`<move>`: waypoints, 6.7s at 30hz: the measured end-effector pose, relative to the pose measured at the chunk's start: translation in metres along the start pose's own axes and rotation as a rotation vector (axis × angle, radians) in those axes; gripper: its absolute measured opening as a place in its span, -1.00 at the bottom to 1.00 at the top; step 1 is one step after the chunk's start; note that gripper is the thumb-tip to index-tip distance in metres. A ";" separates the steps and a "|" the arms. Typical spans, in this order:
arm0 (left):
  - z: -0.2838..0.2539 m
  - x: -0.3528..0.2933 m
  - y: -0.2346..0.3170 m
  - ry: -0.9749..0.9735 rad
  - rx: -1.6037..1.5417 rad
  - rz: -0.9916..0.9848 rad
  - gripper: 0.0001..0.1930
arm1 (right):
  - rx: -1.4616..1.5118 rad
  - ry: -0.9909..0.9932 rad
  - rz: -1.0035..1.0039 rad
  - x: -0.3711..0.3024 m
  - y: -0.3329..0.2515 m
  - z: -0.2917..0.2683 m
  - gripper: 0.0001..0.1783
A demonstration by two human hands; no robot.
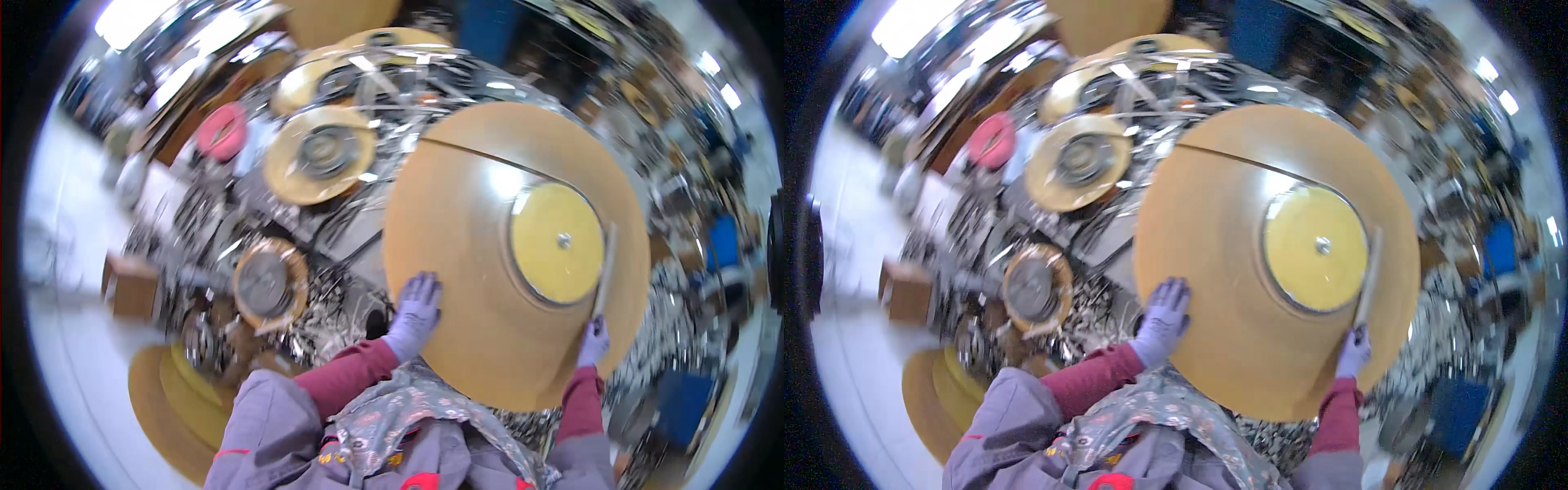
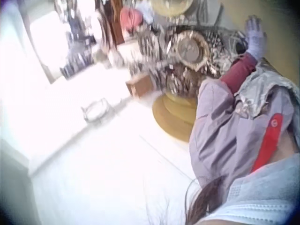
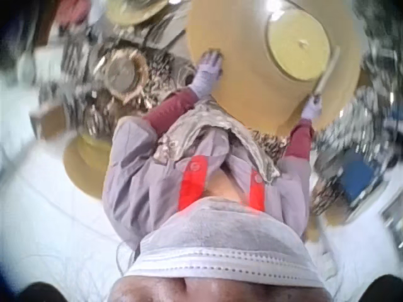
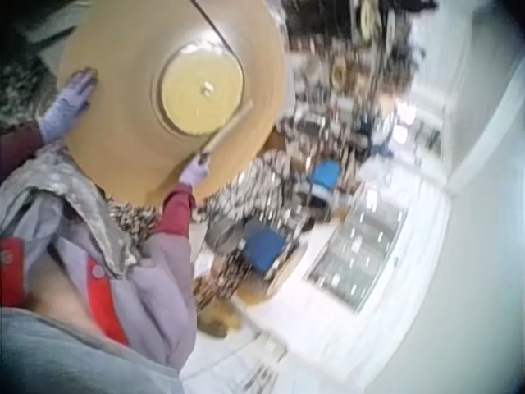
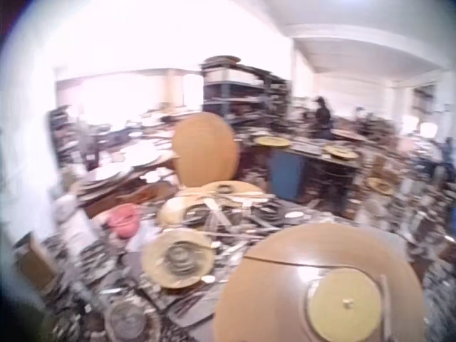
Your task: The person places a metal ring onto a yellow circular base and uses a metal bar to press it into place. They then pick up a smaller yellow disc from a pink bucket and place it onto the base, using the metal bar to secure it. The person continues to handle various metal rings and discs, arranging them on the base.
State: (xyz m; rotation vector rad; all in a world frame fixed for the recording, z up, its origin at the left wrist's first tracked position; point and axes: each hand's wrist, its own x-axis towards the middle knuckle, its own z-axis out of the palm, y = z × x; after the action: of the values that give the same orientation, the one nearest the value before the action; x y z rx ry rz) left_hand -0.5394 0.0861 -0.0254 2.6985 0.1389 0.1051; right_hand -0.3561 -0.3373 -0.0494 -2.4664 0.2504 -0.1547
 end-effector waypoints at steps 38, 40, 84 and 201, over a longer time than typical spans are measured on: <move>0.242 -0.698 -0.141 0.617 -0.091 -2.382 -0.42 | -0.502 -1.766 -2.781 -0.694 -0.209 0.325 -0.24; 0.237 -0.726 -0.173 0.584 -0.151 -2.385 -0.40 | -0.113 -1.673 -3.097 -0.800 -0.175 0.393 -0.27; 0.343 -0.650 -0.090 0.588 -0.067 -1.847 -0.45 | -0.606 -1.832 -2.657 -0.910 -0.048 0.444 -0.61; 0.312 -0.794 -0.151 -0.262 0.097 -1.296 -0.57 | -0.169 -1.327 -0.423 -0.481 -0.316 0.093 -0.39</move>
State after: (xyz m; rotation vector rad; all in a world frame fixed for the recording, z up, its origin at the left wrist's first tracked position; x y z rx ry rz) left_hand -1.3092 0.0005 -0.4127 2.1536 1.7199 -0.6334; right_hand -0.7638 0.0672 0.0489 -2.2052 -0.8360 1.3090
